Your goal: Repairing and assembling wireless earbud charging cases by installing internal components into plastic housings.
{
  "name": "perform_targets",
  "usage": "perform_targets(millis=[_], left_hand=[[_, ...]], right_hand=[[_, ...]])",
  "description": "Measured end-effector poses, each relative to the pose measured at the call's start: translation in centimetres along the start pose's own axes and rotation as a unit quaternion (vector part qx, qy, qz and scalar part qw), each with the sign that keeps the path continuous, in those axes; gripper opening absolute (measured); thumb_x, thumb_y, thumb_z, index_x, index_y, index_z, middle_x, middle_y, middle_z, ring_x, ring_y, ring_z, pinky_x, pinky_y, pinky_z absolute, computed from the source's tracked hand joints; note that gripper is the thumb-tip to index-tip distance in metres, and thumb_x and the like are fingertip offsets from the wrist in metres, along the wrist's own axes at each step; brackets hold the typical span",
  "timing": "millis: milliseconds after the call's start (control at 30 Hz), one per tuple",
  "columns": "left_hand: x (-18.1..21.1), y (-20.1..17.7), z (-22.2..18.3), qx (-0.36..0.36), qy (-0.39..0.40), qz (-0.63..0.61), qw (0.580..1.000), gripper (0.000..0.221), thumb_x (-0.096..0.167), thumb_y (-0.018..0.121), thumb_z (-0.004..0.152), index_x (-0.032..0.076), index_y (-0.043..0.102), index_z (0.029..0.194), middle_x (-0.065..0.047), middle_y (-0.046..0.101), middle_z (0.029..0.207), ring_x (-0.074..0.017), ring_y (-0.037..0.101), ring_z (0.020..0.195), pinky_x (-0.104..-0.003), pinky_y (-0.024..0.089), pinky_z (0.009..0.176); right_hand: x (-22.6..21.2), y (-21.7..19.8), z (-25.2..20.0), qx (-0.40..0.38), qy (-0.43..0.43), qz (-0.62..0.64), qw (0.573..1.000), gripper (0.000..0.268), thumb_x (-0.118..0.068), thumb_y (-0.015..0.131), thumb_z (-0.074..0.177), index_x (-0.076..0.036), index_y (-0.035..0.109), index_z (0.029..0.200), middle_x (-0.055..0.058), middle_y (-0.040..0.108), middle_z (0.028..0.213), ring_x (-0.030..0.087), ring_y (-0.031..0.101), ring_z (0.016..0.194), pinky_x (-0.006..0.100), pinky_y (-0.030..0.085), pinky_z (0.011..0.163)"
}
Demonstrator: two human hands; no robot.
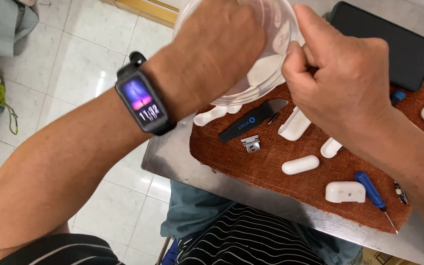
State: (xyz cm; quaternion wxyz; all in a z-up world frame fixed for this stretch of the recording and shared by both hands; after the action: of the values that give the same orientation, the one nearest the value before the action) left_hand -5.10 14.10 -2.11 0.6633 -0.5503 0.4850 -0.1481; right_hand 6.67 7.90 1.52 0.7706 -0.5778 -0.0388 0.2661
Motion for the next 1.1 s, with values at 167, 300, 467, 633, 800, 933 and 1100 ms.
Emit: perform_targets(millis=[167, 300, 467, 633, 800, 933, 1100], left_hand=[[0.5, 0.5, 0.4, -0.062, -0.005, -0.131, 0.989, 0.017, 0.045, 0.070, 0.089, 0.028, 0.072, 0.093, 0.004, 0.071, 0.088, -0.0194, 0.067, 0.085, -0.038, 0.049, 0.066], [-0.1, 1.2, 1.3, -0.059, -0.021, -0.180, 0.982, 0.010, 0.035, 0.073, 0.085, 0.026, 0.071, 0.088, 0.001, 0.069, 0.082, -0.0218, 0.065, 0.077, -0.040, 0.048, 0.063], [-1.4, 3.1, 1.8, -0.064, -0.061, -0.279, 0.956, 0.011, 0.015, 0.077, 0.076, 0.022, 0.069, 0.079, -0.003, 0.066, 0.071, -0.0268, 0.060, 0.062, -0.044, 0.048, 0.056], [-2.0, 4.4, 2.3, -0.026, -0.062, -0.360, 0.931, 0.016, 0.001, 0.070, 0.076, 0.016, 0.068, 0.077, -0.009, 0.065, 0.069, -0.0319, 0.058, 0.056, -0.048, 0.046, 0.052], [-1.9, 4.2, 1.8, 0.004, -0.058, -0.373, 0.926, 0.018, -0.002, 0.062, 0.081, 0.014, 0.068, 0.083, -0.011, 0.066, 0.075, -0.0338, 0.061, 0.061, -0.048, 0.046, 0.052], [-1.6, 3.5, 1.7, -0.016, -0.073, -0.330, 0.941, 0.018, 0.000, 0.065, 0.081, 0.017, 0.068, 0.086, -0.008, 0.067, 0.080, -0.0323, 0.064, 0.067, -0.047, 0.049, 0.054], [-0.6, 2.6, 1.7, -0.039, -0.082, -0.290, 0.953, 0.019, 0.002, 0.068, 0.081, 0.019, 0.069, 0.089, -0.006, 0.068, 0.084, -0.0307, 0.067, 0.072, -0.045, 0.053, 0.056]], right_hand=[[-0.2, 0.0, -0.3, 0.024, -0.025, 0.004, 0.999, 0.035, 0.013, 0.060, 0.104, 0.003, 0.073, 0.135, 0.002, 0.027, 0.062, 0.019, 0.026, 0.054, 0.037, 0.027, 0.052], [0.0, -0.1, -0.6, 0.047, -0.039, 0.009, 0.998, 0.042, 0.015, 0.061, 0.104, 0.006, 0.072, 0.143, 0.004, 0.028, 0.064, 0.020, 0.025, 0.056, 0.039, 0.028, 0.053], [-0.3, 0.0, -0.1, 0.031, -0.031, -0.002, 0.999, 0.066, 0.013, 0.057, 0.099, 0.002, 0.057, 0.165, 0.002, 0.027, 0.062, 0.019, 0.030, 0.050, 0.036, 0.032, 0.051], [-0.4, -0.2, 0.3, 0.026, -0.047, 0.002, 0.999, 0.068, 0.014, 0.057, 0.098, 0.002, 0.055, 0.165, 0.003, 0.029, 0.066, 0.020, 0.030, 0.051, 0.038, 0.031, 0.052], [-1.0, -0.9, 0.8, 0.030, -0.060, 0.050, 0.997, 0.062, 0.017, 0.055, 0.095, 0.008, 0.066, 0.156, 0.004, 0.024, 0.058, 0.020, 0.024, 0.048, 0.038, 0.029, 0.050], [-0.3, -0.3, 0.3, 0.017, -0.040, 0.063, 0.997, 0.055, 0.017, 0.054, 0.102, 0.005, 0.062, 0.155, 0.002, 0.026, 0.058, 0.019, 0.022, 0.051, 0.040, 0.024, 0.052], [-0.2, -0.1, -0.1, 0.013, -0.030, 0.086, 0.996, 0.037, 0.018, 0.055, 0.108, 0.008, 0.068, 0.141, 0.003, 0.029, 0.058, 0.020, 0.022, 0.053, 0.043, 0.024, 0.056]])
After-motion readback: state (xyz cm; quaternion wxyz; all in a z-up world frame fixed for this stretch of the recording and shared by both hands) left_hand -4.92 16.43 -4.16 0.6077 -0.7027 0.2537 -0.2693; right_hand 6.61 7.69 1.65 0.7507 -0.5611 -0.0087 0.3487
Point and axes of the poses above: each hand's wrist, its own z-axis towards the middle knuckle, its own y-axis out of the palm, x = y × z, the point moved 6 cm from there along z, towards the middle knuckle
